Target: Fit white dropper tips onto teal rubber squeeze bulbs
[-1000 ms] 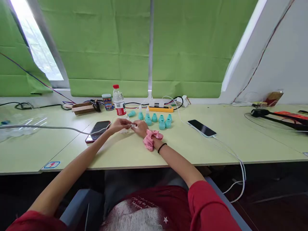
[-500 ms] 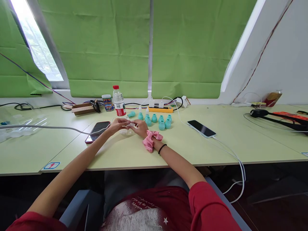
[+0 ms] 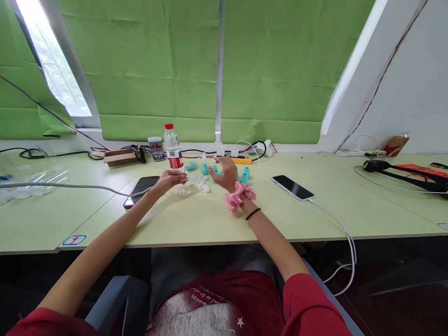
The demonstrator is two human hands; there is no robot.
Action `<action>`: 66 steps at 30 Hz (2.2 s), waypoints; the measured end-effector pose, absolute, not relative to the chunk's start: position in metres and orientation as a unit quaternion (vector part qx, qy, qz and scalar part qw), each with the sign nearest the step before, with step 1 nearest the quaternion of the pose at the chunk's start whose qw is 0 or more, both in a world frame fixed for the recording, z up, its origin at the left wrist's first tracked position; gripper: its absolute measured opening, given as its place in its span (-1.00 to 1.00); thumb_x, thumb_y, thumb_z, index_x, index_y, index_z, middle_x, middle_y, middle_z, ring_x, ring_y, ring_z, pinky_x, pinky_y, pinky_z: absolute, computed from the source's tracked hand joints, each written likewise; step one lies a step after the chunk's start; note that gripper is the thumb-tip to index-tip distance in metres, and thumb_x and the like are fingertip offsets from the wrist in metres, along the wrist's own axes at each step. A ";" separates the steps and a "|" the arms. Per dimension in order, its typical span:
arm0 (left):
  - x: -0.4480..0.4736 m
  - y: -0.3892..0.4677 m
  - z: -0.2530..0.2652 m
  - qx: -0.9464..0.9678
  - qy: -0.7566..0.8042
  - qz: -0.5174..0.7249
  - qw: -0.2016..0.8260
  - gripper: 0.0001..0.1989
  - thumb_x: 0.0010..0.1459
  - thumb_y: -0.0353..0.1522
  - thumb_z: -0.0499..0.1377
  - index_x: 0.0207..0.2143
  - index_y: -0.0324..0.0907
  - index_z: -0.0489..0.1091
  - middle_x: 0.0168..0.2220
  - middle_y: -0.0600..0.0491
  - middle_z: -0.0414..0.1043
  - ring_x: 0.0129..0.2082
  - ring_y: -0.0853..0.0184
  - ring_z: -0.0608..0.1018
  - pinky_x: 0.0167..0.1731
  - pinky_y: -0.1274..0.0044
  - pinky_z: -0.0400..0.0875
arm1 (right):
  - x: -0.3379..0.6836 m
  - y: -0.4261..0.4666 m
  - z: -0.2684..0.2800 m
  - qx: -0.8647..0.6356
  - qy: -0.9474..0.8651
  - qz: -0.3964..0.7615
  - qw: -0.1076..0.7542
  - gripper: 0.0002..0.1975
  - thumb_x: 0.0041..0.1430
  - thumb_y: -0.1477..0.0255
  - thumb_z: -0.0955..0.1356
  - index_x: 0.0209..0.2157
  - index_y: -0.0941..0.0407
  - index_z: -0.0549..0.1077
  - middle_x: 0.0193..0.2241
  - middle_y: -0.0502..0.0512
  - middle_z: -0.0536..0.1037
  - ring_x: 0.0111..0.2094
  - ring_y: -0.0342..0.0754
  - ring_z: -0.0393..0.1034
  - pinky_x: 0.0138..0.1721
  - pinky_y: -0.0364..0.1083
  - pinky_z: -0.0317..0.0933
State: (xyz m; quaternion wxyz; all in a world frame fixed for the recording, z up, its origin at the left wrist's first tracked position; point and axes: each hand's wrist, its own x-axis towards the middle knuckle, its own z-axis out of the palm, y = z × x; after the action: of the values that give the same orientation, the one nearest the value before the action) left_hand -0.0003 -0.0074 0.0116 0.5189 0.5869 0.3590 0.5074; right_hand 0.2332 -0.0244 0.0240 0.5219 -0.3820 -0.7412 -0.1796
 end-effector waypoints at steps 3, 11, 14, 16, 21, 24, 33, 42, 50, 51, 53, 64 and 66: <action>-0.001 -0.006 0.011 0.586 0.363 0.511 0.514 -0.72 -0.37 -0.39 0.33 -0.51 -0.37 0.43 -0.52 -0.05 0.42 -0.56 0.39 0.45 -0.45 0.53 0.36 | 0.261 -0.017 0.020 -0.471 -0.735 -0.197 0.447 -0.69 -0.05 0.26 0.27 -0.34 0.21 0.39 -0.40 0.17 0.39 -0.26 0.02 0.21 -0.23 -0.03 0.07; 0.000 -0.007 0.010 0.578 0.341 0.512 0.536 -0.71 -0.18 -0.31 0.24 -0.40 -0.34 0.41 -0.49 -0.02 0.40 -0.48 0.39 0.46 -0.52 0.60 0.33 | 0.273 -0.007 0.005 -0.594 -0.753 -0.130 0.253 -0.72 -0.14 0.24 0.33 -0.50 0.20 0.43 -0.50 0.25 0.40 -0.31 0.08 0.19 -0.40 -0.06 -0.03; 0.003 -0.009 0.012 0.576 0.338 0.487 0.563 -0.71 -0.12 -0.35 0.21 -0.30 -0.34 0.39 -0.46 -0.03 0.41 -0.50 0.43 0.45 -0.48 0.59 0.36 | 0.277 -0.007 0.008 -0.595 -0.749 -0.127 0.263 -0.76 -0.17 0.31 0.36 -0.46 0.20 0.43 -0.42 0.28 0.40 -0.32 0.09 0.20 -0.46 -0.07 -0.05; 0.004 -0.010 0.012 0.573 0.346 0.475 0.572 -0.71 -0.11 -0.39 0.20 -0.28 -0.35 0.39 -0.45 -0.05 0.41 -0.50 0.42 0.46 -0.44 0.55 0.38 | 0.280 -0.007 0.009 -0.608 -0.739 -0.116 0.264 -0.77 -0.21 0.34 0.38 -0.44 0.18 0.44 -0.41 0.27 0.39 -0.35 0.09 0.21 -0.48 -0.08 -0.06; 0.003 -0.009 0.012 0.570 0.351 0.477 0.569 -0.73 -0.17 -0.44 0.23 -0.33 -0.37 0.41 -0.39 -0.07 0.43 -0.45 0.37 0.48 -0.34 0.49 0.41 | 0.283 -0.010 0.010 -0.618 -0.741 -0.120 0.232 -0.77 -0.33 0.48 0.44 -0.48 0.18 0.45 -0.56 0.24 0.39 -0.39 0.08 0.24 -0.50 -0.09 -0.04; 0.002 -0.008 0.012 0.572 0.348 0.483 0.564 -0.73 -0.19 -0.42 0.25 -0.35 -0.38 0.41 -0.44 -0.05 0.43 -0.47 0.38 0.47 -0.36 0.51 0.41 | 0.281 -0.013 0.012 -0.614 -0.749 -0.116 0.221 -0.69 -0.34 0.54 0.43 -0.39 0.18 0.47 -0.49 0.25 0.43 -0.38 0.10 0.27 -0.49 -0.09 -0.01; 0.004 -0.010 0.011 0.590 0.336 0.464 0.569 -0.64 -0.10 -0.24 0.20 -0.29 -0.34 0.38 -0.54 0.00 0.39 -0.54 0.46 0.43 -0.48 0.59 0.38 | 0.274 -0.018 0.028 -0.489 -0.755 0.156 0.409 -0.51 -0.33 0.28 0.44 -0.31 0.28 0.47 -0.42 0.20 0.48 -0.42 -0.06 0.31 -0.41 -0.12 0.19; 0.001 -0.010 0.010 0.591 0.325 0.442 0.591 -0.62 -0.25 -0.41 0.30 -0.29 -0.33 0.40 -0.41 -0.03 0.43 -0.43 0.38 0.47 -0.26 0.45 0.39 | 0.271 -0.025 0.021 -0.385 -0.846 0.316 0.192 -0.66 -0.41 0.33 0.45 -0.50 0.22 0.45 -0.59 -0.02 0.40 -0.52 -0.18 0.25 -0.51 -0.21 0.12; 0.005 -0.010 0.008 0.610 0.316 0.405 0.603 -0.64 -0.09 -0.26 0.20 -0.27 -0.34 0.36 -0.55 0.00 0.37 -0.58 0.46 0.42 -0.57 0.59 0.36 | 0.254 -0.027 0.016 -0.415 -0.830 0.185 0.324 -0.75 -0.17 0.36 0.33 -0.40 0.19 0.39 -0.50 -0.01 0.35 -0.49 -0.17 0.20 -0.47 -0.19 0.09; 0.006 -0.011 0.008 0.612 0.319 0.409 0.597 -0.65 -0.11 -0.26 0.22 -0.29 -0.34 0.37 -0.55 0.00 0.37 -0.57 0.46 0.42 -0.56 0.59 0.36 | 0.250 -0.028 0.014 -0.418 -0.827 0.164 0.338 -0.77 -0.14 0.38 0.30 -0.38 0.19 0.38 -0.47 0.00 0.36 -0.49 -0.17 0.20 -0.46 -0.19 0.09; 0.007 -0.013 0.009 0.618 0.322 0.415 0.584 -0.65 -0.17 -0.28 0.25 -0.32 -0.33 0.37 -0.51 0.00 0.39 -0.55 0.45 0.43 -0.49 0.56 0.39 | 0.243 -0.032 0.010 -0.420 -0.828 0.123 0.351 -0.78 -0.12 0.42 0.27 -0.36 0.19 0.37 -0.46 0.00 0.36 -0.48 -0.16 0.20 -0.44 -0.18 0.09; 0.014 -0.022 0.006 0.631 0.299 0.385 0.603 -0.64 -0.20 -0.31 0.28 -0.33 -0.33 0.37 -0.46 -0.04 0.43 -0.49 0.39 0.46 -0.41 0.49 0.38 | 0.221 -0.048 0.004 -0.408 -0.842 0.002 0.354 -0.70 -0.11 0.41 0.26 -0.25 0.16 0.30 -0.44 0.04 0.41 -0.45 -0.10 0.24 -0.37 -0.15 0.09; 0.015 -0.023 0.006 0.628 0.296 0.384 0.608 -0.66 -0.18 -0.31 0.27 -0.34 -0.33 0.37 -0.47 -0.05 0.43 -0.50 0.40 0.46 -0.42 0.51 0.38 | 0.221 -0.050 0.005 -0.412 -0.843 -0.023 0.346 -0.72 -0.11 0.39 0.26 -0.28 0.16 0.30 -0.49 0.03 0.40 -0.49 -0.10 0.23 -0.40 -0.15 0.08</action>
State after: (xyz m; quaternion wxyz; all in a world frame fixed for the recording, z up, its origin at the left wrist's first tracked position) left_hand 0.0149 -0.0232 0.0058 0.6082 0.6285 0.2962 0.3840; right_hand 0.2208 -0.0501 0.0046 0.3458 -0.4118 -0.8428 -0.0232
